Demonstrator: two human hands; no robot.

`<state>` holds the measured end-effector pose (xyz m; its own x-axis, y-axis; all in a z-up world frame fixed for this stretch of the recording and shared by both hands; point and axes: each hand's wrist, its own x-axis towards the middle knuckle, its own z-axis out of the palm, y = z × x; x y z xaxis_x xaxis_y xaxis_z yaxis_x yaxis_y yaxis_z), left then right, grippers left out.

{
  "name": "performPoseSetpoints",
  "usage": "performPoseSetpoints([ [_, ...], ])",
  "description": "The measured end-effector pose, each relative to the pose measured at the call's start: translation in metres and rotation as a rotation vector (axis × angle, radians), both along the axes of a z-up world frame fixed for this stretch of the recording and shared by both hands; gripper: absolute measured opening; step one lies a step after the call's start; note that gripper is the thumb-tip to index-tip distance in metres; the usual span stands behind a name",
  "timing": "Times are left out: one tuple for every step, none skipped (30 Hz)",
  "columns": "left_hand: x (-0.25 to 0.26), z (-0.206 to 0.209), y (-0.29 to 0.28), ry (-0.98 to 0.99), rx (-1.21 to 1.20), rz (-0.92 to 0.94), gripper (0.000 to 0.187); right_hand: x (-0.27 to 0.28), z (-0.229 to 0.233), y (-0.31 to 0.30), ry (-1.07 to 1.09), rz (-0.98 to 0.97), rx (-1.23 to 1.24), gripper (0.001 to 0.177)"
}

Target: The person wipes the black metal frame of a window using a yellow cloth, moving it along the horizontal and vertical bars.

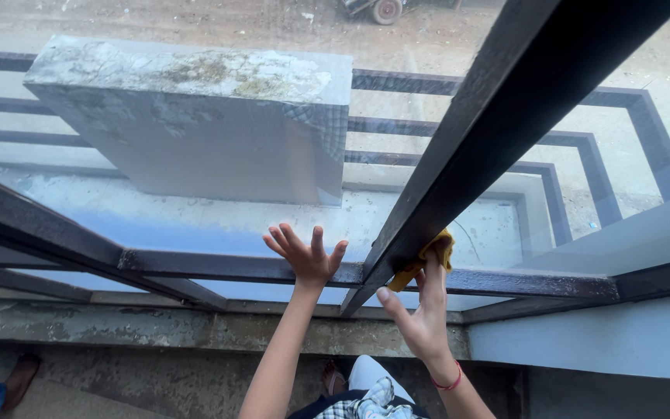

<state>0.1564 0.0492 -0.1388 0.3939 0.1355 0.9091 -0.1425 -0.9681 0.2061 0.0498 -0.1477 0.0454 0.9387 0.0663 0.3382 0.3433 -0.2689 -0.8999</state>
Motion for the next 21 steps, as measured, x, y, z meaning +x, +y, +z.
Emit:
performPoseSetpoints([
  [0.001, 0.0, 0.0, -0.001, 0.002, 0.004, 0.081, 0.002, 0.001, 0.002, -0.062, -0.007, -0.041, 0.094],
  [0.0, 0.0, 0.0, -0.001, 0.003, 0.007, 0.081, 0.002, 0.0, 0.006, -0.122, -0.015, -0.082, 0.093],
  [-0.001, 0.001, 0.001, -0.002, 0.004, 0.01, 0.081, 0.002, -0.004, 0.008, -0.182, -0.023, -0.124, 0.092],
  [-0.001, 0.0, 0.0, -0.001, 0.005, 0.01, 0.081, 0.003, -0.01, 0.009, -0.18, -0.037, -0.139, 0.089],
  [-0.001, 0.0, 0.001, 0.0, 0.006, 0.009, 0.081, 0.003, -0.018, 0.01, -0.179, -0.052, -0.154, 0.087],
  [-0.001, -0.001, 0.001, 0.001, 0.006, 0.01, 0.081, 0.004, -0.028, 0.011, -0.177, -0.066, -0.17, 0.084],
  [-0.001, -0.001, 0.001, 0.004, 0.01, 0.009, 0.081, 0.003, -0.037, 0.01, -0.148, -0.073, -0.2, 0.086],
  [-0.002, -0.001, 0.002, 0.005, 0.015, 0.008, 0.082, 0.002, -0.046, 0.009, -0.118, -0.079, -0.227, 0.087],
  [-0.002, -0.001, 0.003, 0.007, 0.02, 0.008, 0.082, 0.0, -0.053, 0.007, -0.089, -0.085, -0.255, 0.089],
  [-0.001, -0.001, 0.004, 0.008, 0.022, 0.006, 0.082, 0.0, -0.061, 0.007, -0.046, -0.065, -0.237, 0.089],
  [-0.001, -0.001, 0.005, 0.008, 0.024, 0.005, 0.082, 0.001, -0.067, 0.008, -0.002, -0.044, -0.219, 0.09],
  [-0.001, -0.001, 0.005, 0.009, 0.025, 0.002, 0.082, 0.001, -0.073, 0.007, 0.042, -0.024, -0.202, 0.091],
  [-0.002, -0.002, 0.004, 0.007, 0.021, 0.002, 0.082, 0.0, -0.078, 0.006, 0.067, -0.04, -0.23, 0.091],
  [-0.002, -0.003, 0.004, 0.003, 0.018, 0.003, 0.082, 0.0, -0.082, 0.005, 0.091, -0.054, -0.258, 0.092],
  [-0.001, -0.003, 0.004, 0.0, 0.014, 0.004, 0.082, 0.001, -0.084, 0.005, 0.115, -0.069, -0.286, 0.092],
  [0.0, -0.004, 0.004, 0.001, 0.016, 0.007, 0.082, 0.002, -0.086, 0.005, 0.123, -0.069, -0.239, 0.092],
  [0.001, -0.005, 0.005, 0.002, 0.017, 0.01, 0.082, 0.004, -0.087, 0.006, 0.131, -0.07, -0.193, 0.091],
  [0.001, -0.006, 0.005, 0.004, 0.018, 0.013, 0.082, 0.006, -0.086, 0.007, 0.139, -0.07, -0.147, 0.091],
  [0.0, -0.008, 0.005, 0.008, 0.017, 0.012, 0.082, 0.005, -0.084, 0.008, 0.146, -0.059, -0.109, 0.089],
  [0.0, -0.008, 0.005, 0.008, 0.017, 0.011, 0.082, 0.005, -0.08, 0.008, 0.15, -0.047, -0.07, 0.087],
  [0.001, -0.008, 0.005, 0.009, 0.016, 0.01, 0.081, 0.004, -0.075, 0.008, 0.154, -0.036, -0.031, 0.085],
])
